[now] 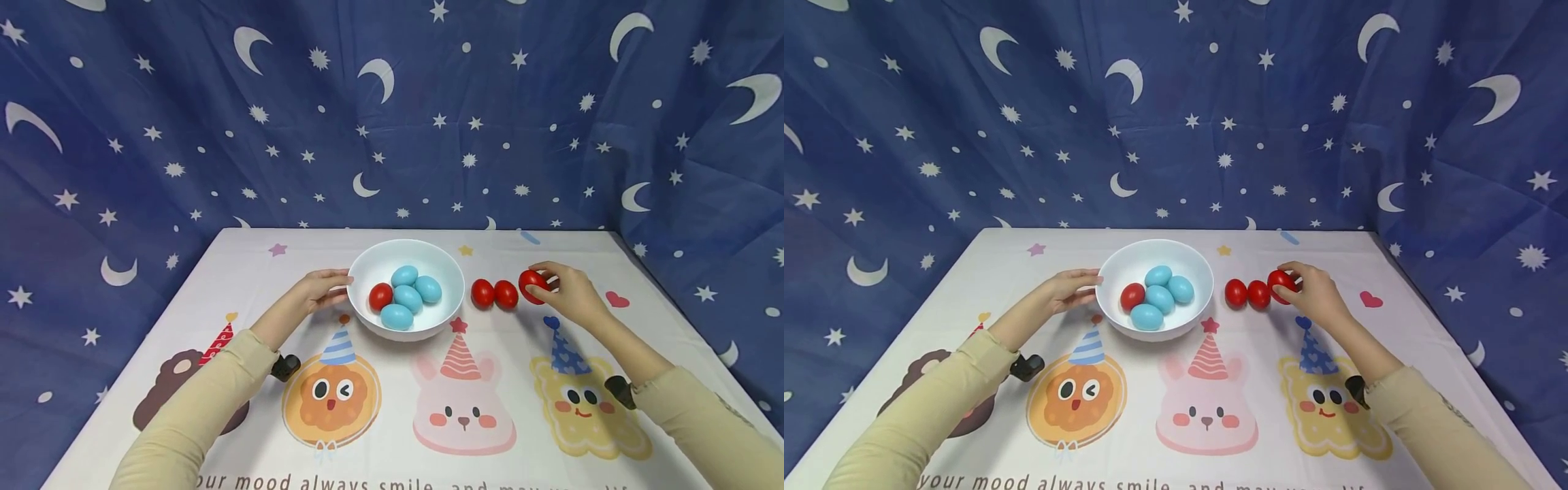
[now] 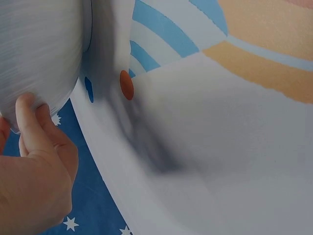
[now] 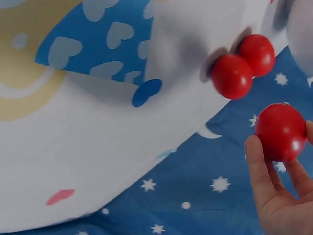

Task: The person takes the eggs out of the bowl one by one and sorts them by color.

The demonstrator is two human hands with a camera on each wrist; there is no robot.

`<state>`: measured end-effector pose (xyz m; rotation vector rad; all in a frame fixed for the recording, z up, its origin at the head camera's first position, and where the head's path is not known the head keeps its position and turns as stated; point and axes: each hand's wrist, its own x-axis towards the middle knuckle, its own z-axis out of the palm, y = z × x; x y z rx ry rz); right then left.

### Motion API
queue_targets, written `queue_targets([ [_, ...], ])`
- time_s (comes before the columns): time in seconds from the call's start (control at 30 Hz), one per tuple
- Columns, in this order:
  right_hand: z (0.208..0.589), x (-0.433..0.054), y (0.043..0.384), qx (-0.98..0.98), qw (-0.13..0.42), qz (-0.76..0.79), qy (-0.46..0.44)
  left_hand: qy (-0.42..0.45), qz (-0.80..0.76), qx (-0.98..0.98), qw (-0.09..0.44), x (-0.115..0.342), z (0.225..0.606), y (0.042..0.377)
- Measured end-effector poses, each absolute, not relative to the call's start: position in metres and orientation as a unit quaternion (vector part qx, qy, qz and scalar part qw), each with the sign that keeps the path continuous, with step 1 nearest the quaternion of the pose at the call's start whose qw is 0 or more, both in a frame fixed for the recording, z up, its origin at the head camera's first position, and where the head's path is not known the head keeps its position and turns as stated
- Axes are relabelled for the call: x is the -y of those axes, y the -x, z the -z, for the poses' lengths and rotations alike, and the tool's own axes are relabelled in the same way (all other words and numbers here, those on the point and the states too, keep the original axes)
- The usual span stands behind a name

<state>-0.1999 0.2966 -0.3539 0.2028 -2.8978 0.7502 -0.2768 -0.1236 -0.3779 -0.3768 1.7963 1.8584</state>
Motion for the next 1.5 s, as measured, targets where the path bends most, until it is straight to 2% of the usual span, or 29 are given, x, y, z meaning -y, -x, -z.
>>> queue_targets([
  [0.33, 0.363, -0.306, 0.214, 0.965, 0.055, -0.254, -0.034, 0.135, -0.689, -0.665, 0.255, 0.125, 0.376, 0.278],
  [1.5, 0.395, -0.315, 0.249, 0.967, -0.088, -0.239, 0.013, 0.138, -0.686, -0.669, 0.251, 0.124, 0.378, 0.277],
])
